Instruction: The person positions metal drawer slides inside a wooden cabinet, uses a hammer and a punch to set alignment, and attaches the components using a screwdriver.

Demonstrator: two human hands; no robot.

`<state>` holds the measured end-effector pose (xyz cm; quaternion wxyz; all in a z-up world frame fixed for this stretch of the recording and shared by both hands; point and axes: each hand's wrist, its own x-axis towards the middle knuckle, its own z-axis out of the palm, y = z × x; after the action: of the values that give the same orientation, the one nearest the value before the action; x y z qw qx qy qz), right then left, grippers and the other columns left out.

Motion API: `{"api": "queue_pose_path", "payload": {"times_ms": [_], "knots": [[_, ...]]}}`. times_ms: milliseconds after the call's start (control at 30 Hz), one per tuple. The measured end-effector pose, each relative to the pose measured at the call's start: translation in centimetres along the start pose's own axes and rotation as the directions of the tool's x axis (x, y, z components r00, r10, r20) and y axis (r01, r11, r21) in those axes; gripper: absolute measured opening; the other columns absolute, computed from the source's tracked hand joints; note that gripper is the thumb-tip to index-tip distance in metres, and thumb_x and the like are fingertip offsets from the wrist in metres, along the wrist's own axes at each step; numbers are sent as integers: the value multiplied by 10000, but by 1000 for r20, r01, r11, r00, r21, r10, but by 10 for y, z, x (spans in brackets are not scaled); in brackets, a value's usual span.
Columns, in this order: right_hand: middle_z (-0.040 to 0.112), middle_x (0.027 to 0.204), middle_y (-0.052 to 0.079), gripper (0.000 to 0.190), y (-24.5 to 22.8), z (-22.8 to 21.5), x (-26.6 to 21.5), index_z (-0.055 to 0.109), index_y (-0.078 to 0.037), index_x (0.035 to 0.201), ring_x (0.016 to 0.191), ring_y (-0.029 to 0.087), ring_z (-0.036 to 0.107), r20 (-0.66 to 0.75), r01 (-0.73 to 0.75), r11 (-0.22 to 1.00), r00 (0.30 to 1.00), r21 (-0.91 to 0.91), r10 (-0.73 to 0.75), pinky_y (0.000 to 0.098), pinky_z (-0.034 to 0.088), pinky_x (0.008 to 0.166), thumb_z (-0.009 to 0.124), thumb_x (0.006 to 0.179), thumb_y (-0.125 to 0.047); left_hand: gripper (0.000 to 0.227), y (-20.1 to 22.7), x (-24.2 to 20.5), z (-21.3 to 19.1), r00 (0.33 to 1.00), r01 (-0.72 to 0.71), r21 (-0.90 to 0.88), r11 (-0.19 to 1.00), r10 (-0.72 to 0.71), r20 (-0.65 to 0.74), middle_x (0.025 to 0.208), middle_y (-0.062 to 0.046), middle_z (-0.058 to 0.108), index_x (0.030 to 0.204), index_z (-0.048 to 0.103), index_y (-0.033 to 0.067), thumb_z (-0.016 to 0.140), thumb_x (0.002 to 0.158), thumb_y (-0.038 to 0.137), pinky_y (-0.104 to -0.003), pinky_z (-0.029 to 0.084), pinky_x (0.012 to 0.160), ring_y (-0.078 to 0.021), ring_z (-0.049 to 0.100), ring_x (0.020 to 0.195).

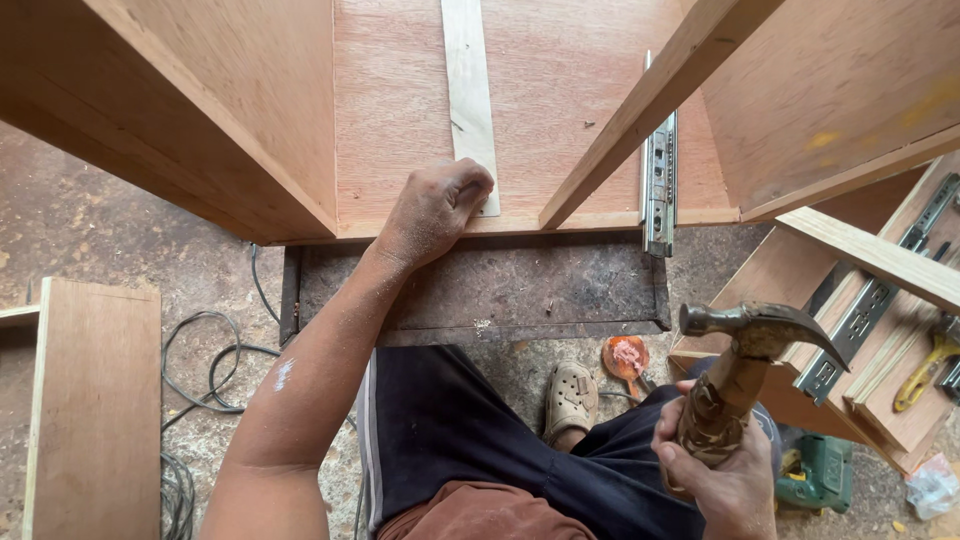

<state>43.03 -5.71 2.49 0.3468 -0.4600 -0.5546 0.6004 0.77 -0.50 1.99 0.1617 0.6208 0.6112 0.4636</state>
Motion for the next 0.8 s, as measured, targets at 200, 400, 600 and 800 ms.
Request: {"api": "queue_pose_path", "payload": {"times_ms": [200, 400, 600, 800], "knots": [[665, 925, 116, 680, 14, 13, 5, 515, 53, 1357, 822, 160, 674, 59, -1, 998, 998, 62, -2, 278, 576, 700, 738, 716, 85, 42, -2, 1, 0, 999, 39, 1, 999, -39, 23, 844, -83, 731, 944, 688, 39, 698, 973, 67, -354, 571, 704, -195, 717, 769], [661, 906, 87, 691, 23, 11, 8, 535, 9, 1369, 763, 129, 646, 84, -35, 999, 996, -27, 37, 265, 538, 623, 732, 711, 84, 37, -4, 1, 3, 995, -88, 77, 993, 90, -30, 857, -98, 729, 934, 694, 34, 717, 953, 56, -379, 558, 741, -237, 681, 807], [676, 932, 75, 597, 31, 11, 11, 542, 1, 1282, 796, 123, 664, 85, -45, 999, 995, -20, 46, 275, 570, 673, 752, 728, 77, 74, -5, 0, 4, 999, -44, 102, 994, 47, -19, 834, -88, 729, 902, 693, 45, 721, 961, 80, -367, 567, 720, -231, 689, 796], [672, 930, 72, 647, 30, 12, 13, 527, -26, 1314, 820, 127, 669, 95, -57, 997, 994, -56, 62, 280, 585, 699, 755, 717, 73, 46, -3, 0, 3, 997, -58, 75, 996, 61, -39, 845, -79, 740, 941, 690, 43, 716, 961, 76, -350, 579, 711, -210, 714, 791]]}}
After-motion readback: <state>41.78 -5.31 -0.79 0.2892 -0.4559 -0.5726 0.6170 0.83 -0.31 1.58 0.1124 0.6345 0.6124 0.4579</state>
